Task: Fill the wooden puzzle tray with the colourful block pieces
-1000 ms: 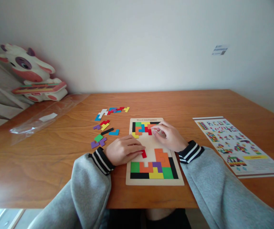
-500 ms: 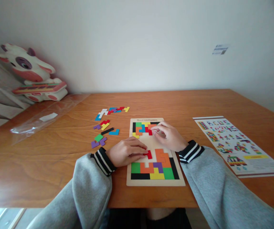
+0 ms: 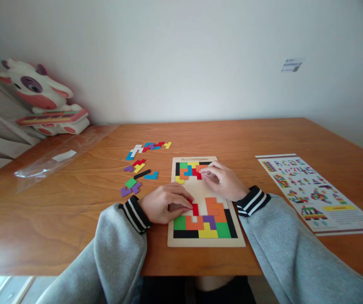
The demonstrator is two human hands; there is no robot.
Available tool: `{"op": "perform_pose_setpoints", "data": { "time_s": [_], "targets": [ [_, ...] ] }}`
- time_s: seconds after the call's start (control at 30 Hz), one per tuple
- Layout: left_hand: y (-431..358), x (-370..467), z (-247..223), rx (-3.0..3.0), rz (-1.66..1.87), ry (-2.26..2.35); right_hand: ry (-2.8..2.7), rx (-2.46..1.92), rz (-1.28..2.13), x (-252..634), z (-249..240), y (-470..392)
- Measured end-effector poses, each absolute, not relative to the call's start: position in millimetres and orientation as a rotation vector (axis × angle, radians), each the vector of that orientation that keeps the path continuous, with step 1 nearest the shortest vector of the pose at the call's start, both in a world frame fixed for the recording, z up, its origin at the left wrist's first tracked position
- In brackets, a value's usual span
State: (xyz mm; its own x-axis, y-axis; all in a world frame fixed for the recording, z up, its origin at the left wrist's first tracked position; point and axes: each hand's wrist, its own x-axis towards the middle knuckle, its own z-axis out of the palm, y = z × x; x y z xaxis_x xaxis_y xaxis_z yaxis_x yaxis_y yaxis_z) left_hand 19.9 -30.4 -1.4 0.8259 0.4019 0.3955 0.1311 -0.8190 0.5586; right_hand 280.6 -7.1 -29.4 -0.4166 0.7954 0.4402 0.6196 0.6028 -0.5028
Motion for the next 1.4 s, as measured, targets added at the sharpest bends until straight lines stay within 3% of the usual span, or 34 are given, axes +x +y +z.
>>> {"op": "perform_pose_setpoints", "data": {
  "time_s": [0.93, 1.4],
  "targets": [
    [-36, 21, 4, 2.348, 0.684, 0.435, -2.187, -1.117, 0.358, 280, -28, -7],
    [-13, -15, 4, 2.688, 0.946, 0.731, -2.185, -1.154, 0.387, 281, -28, -8]
  ]
}}
